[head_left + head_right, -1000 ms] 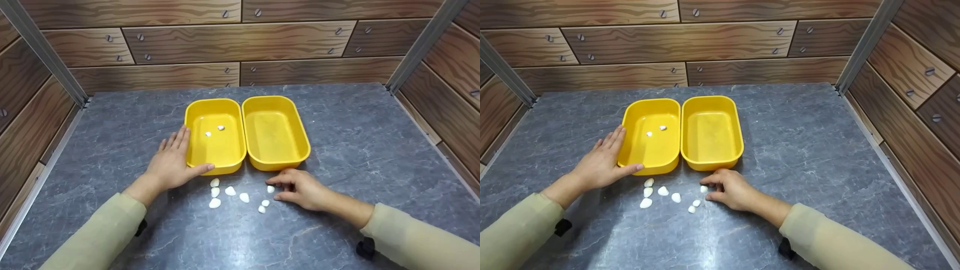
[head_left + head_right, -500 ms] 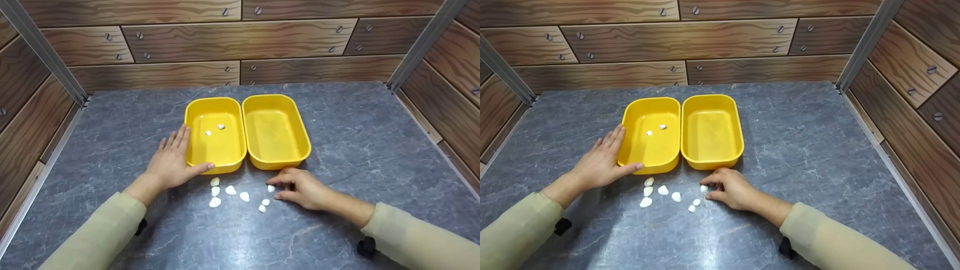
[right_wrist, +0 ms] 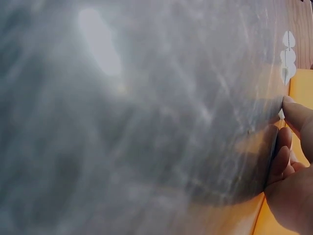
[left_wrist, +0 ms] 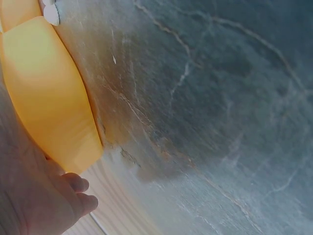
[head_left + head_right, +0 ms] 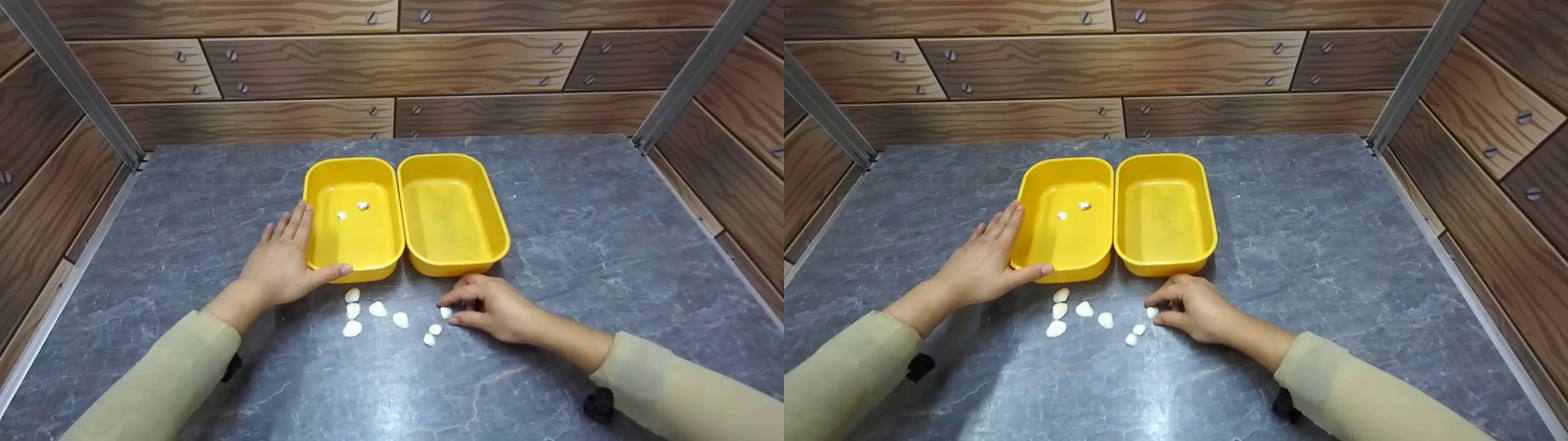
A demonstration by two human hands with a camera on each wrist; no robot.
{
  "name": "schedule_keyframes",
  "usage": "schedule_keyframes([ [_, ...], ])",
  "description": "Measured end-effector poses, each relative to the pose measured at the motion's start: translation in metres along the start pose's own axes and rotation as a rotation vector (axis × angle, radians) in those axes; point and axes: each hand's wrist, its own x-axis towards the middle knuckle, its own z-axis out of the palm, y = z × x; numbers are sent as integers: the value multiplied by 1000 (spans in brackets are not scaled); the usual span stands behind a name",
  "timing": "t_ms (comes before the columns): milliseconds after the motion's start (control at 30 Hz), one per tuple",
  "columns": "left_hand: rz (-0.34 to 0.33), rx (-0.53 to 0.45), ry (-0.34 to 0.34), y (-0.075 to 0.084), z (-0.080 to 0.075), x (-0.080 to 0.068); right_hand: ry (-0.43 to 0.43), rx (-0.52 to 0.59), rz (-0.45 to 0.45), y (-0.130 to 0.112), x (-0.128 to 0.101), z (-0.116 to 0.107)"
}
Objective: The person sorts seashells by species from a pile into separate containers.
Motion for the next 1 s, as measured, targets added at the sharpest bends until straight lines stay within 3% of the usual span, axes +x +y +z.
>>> schedule_keyframes([
  [533,0,10,-6,0,0,1,-27,-7,29,-2,1,-1],
  [1000,1,16,-4,-1,1,1,-6,-6,-71,-1,4,-2],
])
